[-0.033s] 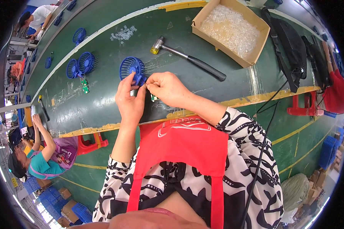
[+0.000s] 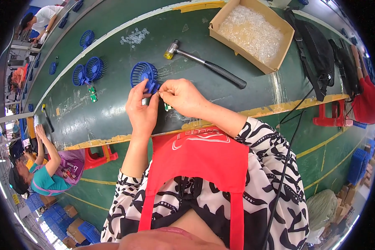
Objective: The person assembles portable fan covers by taking fan guards from a conveyor belt, inserting small plastic clips into the hinge mounts by hand, securing them with a mallet, and placing the assembled pieces back on the belt.
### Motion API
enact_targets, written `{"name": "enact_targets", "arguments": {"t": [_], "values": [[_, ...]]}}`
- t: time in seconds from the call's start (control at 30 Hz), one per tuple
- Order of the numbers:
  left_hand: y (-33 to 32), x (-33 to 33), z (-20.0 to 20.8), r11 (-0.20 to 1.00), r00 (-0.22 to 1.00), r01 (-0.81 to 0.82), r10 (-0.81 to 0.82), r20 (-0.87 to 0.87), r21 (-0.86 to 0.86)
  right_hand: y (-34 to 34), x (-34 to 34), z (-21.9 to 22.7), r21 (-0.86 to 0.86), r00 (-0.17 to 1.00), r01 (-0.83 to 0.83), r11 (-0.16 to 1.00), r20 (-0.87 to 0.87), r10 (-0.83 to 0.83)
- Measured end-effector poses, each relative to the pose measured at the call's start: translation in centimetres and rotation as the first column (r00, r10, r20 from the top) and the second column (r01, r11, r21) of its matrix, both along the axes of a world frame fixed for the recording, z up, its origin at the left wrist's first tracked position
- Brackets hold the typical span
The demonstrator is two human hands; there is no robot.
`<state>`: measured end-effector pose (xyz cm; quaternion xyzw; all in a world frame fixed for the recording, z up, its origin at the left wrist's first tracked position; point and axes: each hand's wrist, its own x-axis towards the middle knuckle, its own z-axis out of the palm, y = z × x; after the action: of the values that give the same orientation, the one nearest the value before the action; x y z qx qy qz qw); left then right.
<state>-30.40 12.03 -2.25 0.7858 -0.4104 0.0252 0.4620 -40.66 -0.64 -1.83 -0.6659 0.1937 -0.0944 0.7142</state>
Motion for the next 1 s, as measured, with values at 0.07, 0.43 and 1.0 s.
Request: {"name": "enact_targets", "arguments": {"t": [0.07,0.43,1.0], "values": [[-0.2,-0.1,0.0,1.000,1.000,0.001,-0.001,0.015,-0.015,0.0,0.1,-0.1,0.002,0.999,0.013,1.000,0.030,-0.013],[0.0,0.0,1.5,0.984,0.927,0.132,-0.080,0.368,-0.121,0.3,-1.2,1.2,-0.236,0.990,0.007,0.972,0.137,0.026],[0.6,-0.1,1.5,0.980,0.972,0.091,-0.049,0.229,-0.175,0.3,-1.2,1.1,-0.365,0.990,0.024,0.931,0.136,0.028]]}}
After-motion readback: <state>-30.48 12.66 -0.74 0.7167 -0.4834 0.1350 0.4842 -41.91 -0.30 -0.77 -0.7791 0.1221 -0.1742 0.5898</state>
